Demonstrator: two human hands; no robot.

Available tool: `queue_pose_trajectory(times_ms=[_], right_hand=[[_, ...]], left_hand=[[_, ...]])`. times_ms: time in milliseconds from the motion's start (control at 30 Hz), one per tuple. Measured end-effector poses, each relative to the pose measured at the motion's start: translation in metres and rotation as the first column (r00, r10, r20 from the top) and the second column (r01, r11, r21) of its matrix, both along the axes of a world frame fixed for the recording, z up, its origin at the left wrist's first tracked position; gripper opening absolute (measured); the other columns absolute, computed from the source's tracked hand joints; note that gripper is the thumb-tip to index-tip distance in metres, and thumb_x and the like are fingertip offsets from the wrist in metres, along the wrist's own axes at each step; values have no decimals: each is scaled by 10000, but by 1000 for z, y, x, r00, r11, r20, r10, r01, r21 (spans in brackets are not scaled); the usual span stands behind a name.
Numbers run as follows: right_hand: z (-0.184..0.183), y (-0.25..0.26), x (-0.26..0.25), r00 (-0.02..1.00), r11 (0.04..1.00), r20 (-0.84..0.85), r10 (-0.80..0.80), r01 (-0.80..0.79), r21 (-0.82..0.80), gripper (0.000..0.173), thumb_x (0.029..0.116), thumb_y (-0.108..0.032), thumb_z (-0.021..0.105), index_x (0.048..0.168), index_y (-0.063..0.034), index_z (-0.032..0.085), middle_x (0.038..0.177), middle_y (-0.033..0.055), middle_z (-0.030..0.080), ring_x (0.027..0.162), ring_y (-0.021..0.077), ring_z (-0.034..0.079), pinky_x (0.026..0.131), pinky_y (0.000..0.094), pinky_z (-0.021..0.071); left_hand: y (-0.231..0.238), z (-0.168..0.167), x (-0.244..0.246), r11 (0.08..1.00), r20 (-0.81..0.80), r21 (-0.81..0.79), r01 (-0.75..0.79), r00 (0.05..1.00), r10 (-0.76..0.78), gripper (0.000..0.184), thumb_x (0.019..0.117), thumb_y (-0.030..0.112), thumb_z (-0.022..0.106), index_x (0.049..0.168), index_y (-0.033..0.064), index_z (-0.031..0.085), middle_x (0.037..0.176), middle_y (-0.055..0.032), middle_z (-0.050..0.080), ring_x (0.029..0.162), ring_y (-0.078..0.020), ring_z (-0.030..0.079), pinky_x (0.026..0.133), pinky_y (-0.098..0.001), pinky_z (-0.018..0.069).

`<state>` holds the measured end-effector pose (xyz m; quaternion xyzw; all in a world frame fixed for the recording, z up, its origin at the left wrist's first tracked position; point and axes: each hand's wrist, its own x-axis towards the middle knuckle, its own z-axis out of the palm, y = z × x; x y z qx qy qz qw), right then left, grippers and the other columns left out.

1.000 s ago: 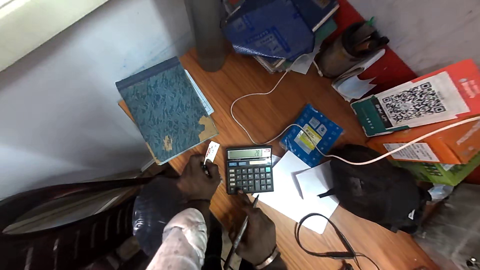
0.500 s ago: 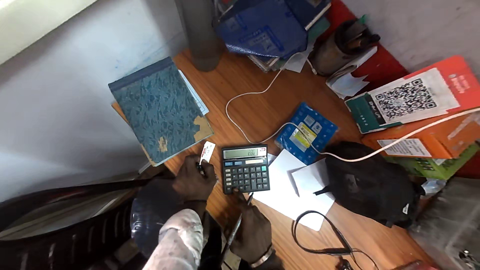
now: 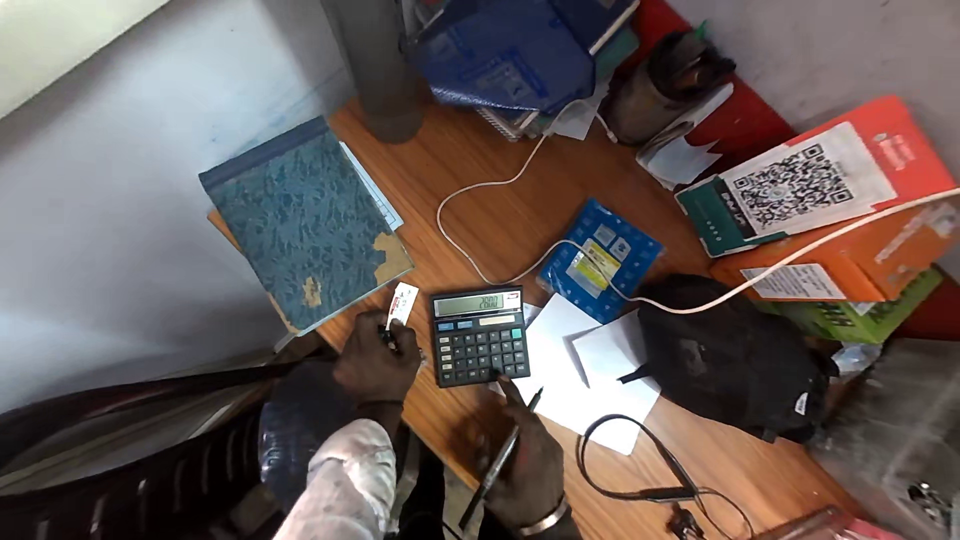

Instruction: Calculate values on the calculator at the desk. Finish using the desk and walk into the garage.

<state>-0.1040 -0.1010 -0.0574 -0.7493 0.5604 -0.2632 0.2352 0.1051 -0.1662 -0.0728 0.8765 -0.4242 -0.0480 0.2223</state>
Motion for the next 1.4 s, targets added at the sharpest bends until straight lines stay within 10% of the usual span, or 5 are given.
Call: queue_pose_trajectory(times_ms=[1167, 1400], right_hand=[[-2, 4, 0, 1000, 1000, -15, 17, -18, -10, 485, 823, -412, 666, 1165, -69, 668, 1286, 100, 717, 871, 175, 728, 702, 318, 593], [-17, 10, -7, 986, 999, 164, 40, -34, -39, 509, 946, -520, 568, 1208, -84, 577, 1309, 133, 694, 1135, 202, 702, 878, 337, 601]], left_hand=[[-2, 7, -4, 997, -3, 62, -48, 999, 48, 301, 966, 291, 535, 1052, 20, 635, 782, -178, 686, 693, -406, 679, 574, -612, 488], [-3, 2, -4, 995, 16, -46, -93, 995, 94, 294, 932, 255, 581, 1067, -2, 630, 758, -171, 678, 663, -371, 670, 576, -581, 502]])
